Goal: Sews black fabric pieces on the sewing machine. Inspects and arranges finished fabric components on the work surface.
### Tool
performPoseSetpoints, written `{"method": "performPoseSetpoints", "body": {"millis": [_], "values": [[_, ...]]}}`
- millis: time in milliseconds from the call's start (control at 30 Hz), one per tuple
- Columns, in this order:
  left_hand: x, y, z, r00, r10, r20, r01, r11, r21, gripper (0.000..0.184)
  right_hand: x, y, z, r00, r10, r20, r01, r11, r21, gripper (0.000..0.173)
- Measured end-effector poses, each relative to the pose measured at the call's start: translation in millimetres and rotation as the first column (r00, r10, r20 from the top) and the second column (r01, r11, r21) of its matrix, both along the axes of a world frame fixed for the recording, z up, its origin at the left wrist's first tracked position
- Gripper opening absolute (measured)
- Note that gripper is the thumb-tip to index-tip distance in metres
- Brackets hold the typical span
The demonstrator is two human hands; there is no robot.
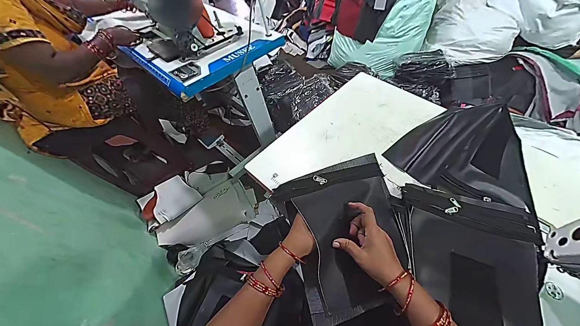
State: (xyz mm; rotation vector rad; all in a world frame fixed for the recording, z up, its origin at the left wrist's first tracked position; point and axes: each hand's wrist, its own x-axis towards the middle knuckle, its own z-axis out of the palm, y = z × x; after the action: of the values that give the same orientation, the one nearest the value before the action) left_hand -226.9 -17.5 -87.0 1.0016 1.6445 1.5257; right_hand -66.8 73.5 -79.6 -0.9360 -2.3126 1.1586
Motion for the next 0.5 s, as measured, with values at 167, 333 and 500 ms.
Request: {"method": "performPoseSetpoints", "body": {"millis": [167, 333, 500], "values": [[-2.5, 3.6, -3.2, 0.989, -0.043, -0.144, 0.040, 0.999, -0.027, 0.057, -0.9, -0.3, 0.1, 0.999, 0.011, 0.037, -0.012, 1.000, 0.021, 0.074], [-8.0, 5.5, 10.8, 0.889, -0.113, -0.443, 0.053, 0.988, -0.147, 0.054, -2.2, -0.7, 0.4, 0.997, 0.014, 0.074, -0.018, 0.999, 0.047, 0.063], [-12.2, 5.7, 13.0, 0.851, -0.161, -0.500, 0.079, 0.980, -0.183, 0.055, -4.0, -2.6, 2.9, 0.993, 0.015, 0.117, -0.023, 0.998, 0.065, 0.055]]}}
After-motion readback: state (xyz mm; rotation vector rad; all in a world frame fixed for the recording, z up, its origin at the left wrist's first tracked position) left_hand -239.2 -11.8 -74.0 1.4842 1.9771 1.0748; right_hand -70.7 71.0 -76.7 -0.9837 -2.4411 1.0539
